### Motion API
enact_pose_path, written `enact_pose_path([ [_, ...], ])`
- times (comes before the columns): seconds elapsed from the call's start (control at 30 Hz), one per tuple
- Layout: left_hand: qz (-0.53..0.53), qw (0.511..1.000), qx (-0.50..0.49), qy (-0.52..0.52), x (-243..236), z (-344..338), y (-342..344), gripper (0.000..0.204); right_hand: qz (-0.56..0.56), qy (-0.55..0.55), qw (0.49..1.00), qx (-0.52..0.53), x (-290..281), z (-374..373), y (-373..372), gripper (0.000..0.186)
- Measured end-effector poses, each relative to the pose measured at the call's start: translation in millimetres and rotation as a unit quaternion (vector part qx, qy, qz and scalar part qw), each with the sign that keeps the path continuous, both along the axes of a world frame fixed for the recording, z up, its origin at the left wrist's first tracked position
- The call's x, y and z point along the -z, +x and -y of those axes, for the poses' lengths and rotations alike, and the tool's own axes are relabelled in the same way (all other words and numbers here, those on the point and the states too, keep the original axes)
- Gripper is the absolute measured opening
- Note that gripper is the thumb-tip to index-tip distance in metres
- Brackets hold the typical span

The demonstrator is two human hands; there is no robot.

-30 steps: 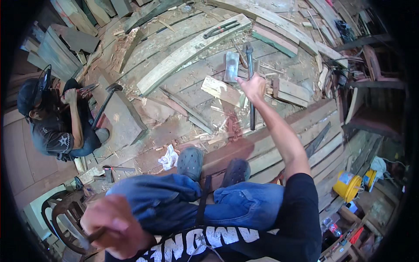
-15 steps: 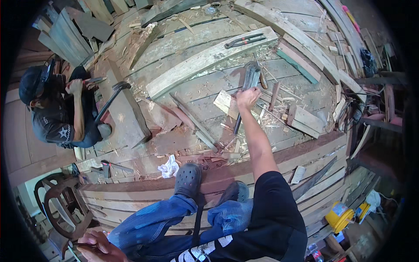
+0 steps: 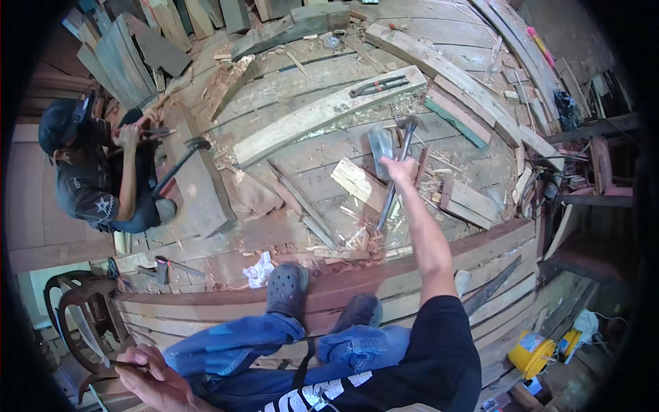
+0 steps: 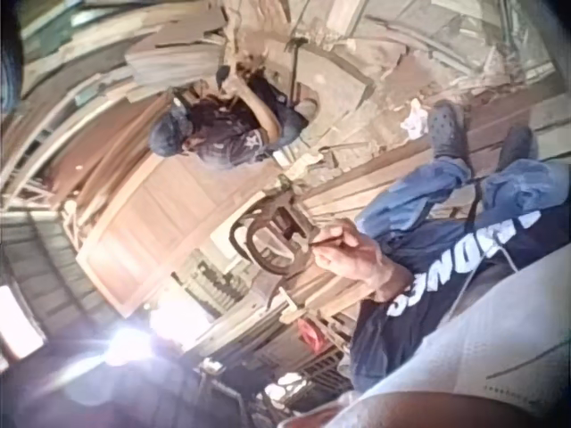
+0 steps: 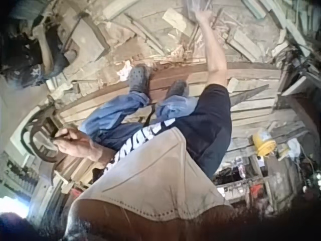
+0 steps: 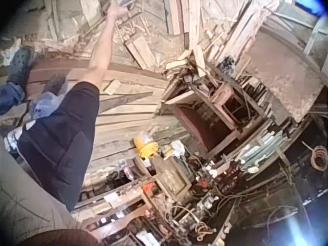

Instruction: Secure a piece of wood to a structure using a hammer and nails and trimming with a hand saw.

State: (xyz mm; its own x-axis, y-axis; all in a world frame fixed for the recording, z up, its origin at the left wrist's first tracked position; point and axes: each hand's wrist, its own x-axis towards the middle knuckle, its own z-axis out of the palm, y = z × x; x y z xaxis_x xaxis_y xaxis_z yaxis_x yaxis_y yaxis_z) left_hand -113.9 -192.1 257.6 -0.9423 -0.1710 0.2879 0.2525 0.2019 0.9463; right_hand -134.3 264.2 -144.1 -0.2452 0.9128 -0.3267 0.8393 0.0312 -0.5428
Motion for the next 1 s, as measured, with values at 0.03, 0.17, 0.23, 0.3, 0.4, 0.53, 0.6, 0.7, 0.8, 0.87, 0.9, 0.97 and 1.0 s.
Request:
enact_pose_path([
  [0.03,-0.004,0.999,0.006,0.032,0.8,-13.2,0.7,0.035,-0.103,-0.085,0.991,-0.014,-11.9,-11.0,18.5,0.038],
  [0.17,-0.003,0.98,0.19,0.063,-8.2,-21.9,0.2,0.037,-0.324,-0.317,0.891,-0.029,-85.0,1.9,71.6,0.025],
  [0.23,0.015,0.951,0.296,0.089,-11.3,-29.6,-3.5,0.038,-0.33,-0.349,0.877,-0.017,-129.9,14.6,106.4,0.022],
  [0.3,0.015,0.946,0.314,0.084,-8.4,-39.1,-3.4,0.041,-0.38,-0.398,0.834,-0.05,-145.7,22.0,143.6,0.024],
  [0.4,0.034,0.921,0.374,0.099,7.8,-62.6,-6.8,0.043,-0.39,-0.267,0.877,-0.083,-156.5,39.4,219.8,0.027],
  [0.53,0.025,0.875,0.469,0.117,-2.1,-90.4,-7.2,0.045,-0.227,-0.116,0.962,-0.096,-170.5,92.8,285.6,0.041],
  [0.6,0.037,0.851,0.514,0.101,-1.1,-111.0,-4.8,0.046,-0.146,-0.015,0.983,-0.112,-173.4,121.6,306.3,0.044],
  [0.7,0.049,0.828,0.552,0.085,27.0,-136.9,0.5,0.04,-0.121,-0.005,0.99,-0.067,-137.4,156.7,355.9,0.045],
  [0.8,0.064,0.829,0.554,0.034,41.4,-143.2,5.3,0.025,-0.102,-0.018,0.994,-0.045,-113.5,183.2,367.8,0.045],
  [0.87,0.061,0.832,0.55,-0.034,47.5,-151.4,16.2,0.021,-0.111,0.038,0.992,-0.051,-101.2,192.4,369.0,0.043],
  [0.9,0.079,0.827,0.555,-0.053,57.0,-153.3,18.1,0.017,-0.107,0.035,0.992,-0.062,-97.1,194.5,371.0,0.044],
  [0.97,0.101,0.812,0.548,-0.174,55.4,-170.3,39.6,0.014,-0.117,0.067,0.988,-0.074,-88.7,198.2,379.8,0.044],
  [1.0,0.086,0.787,0.569,-0.221,60.1,-175.1,40.7,0.014,-0.132,0.104,0.981,-0.096,-85.9,198.5,381.4,0.043],
])
